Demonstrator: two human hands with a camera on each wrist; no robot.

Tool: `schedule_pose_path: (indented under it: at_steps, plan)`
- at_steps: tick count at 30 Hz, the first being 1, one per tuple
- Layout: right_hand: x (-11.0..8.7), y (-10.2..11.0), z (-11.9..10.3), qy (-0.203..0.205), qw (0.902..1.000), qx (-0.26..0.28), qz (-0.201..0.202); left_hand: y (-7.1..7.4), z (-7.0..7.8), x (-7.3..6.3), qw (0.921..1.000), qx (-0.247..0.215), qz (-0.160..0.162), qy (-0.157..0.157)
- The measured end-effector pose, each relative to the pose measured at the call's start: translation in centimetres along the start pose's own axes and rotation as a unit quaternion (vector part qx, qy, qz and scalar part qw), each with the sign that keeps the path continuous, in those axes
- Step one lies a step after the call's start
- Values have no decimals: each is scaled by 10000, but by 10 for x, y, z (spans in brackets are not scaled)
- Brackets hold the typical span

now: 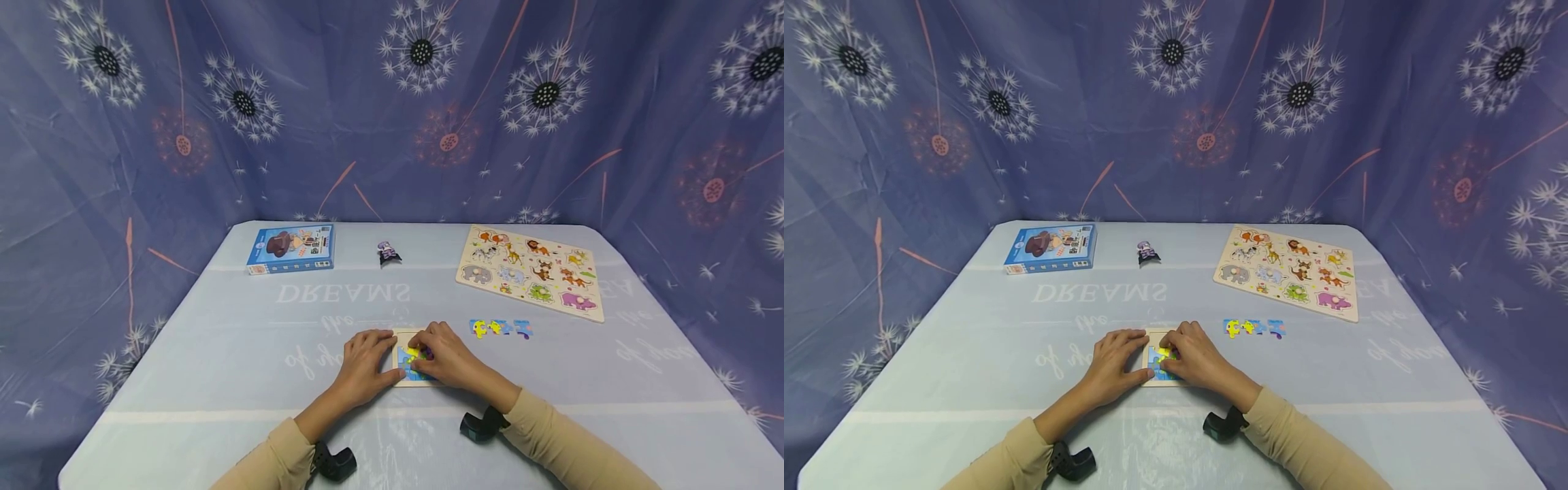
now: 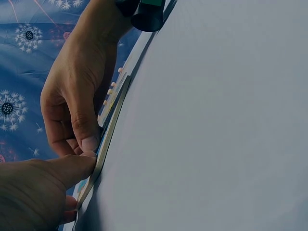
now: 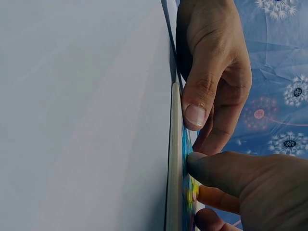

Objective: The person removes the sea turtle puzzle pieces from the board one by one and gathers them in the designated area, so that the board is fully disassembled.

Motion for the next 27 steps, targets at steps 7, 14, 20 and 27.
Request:
schedule_pose_path:
  at_steps: [7,14,20,27]
  plan:
    - [1,1,-1,4,9999,46,90,0,0,1,10000,25,11,10]
    - [-1,0,-3,150,9995,132,225,-1,-1,1,10000,39,1,28]
    - [-3,0,-6,538,9974,24,487,0,0,0,10000,31,1,20]
    - [0,-2,-3,100,9995,94,285,1,1,-1,9991,270,297,-158]
Point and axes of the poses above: each hand's wrist, its own x-axis towards the middle knuckle, its own y-axis out of the back of the hand, z = x × y, the point moved 7 cm from there along x, towards the middle knuckle, and after that the axes turned 13 degrees about x, right-handed, at the moved point
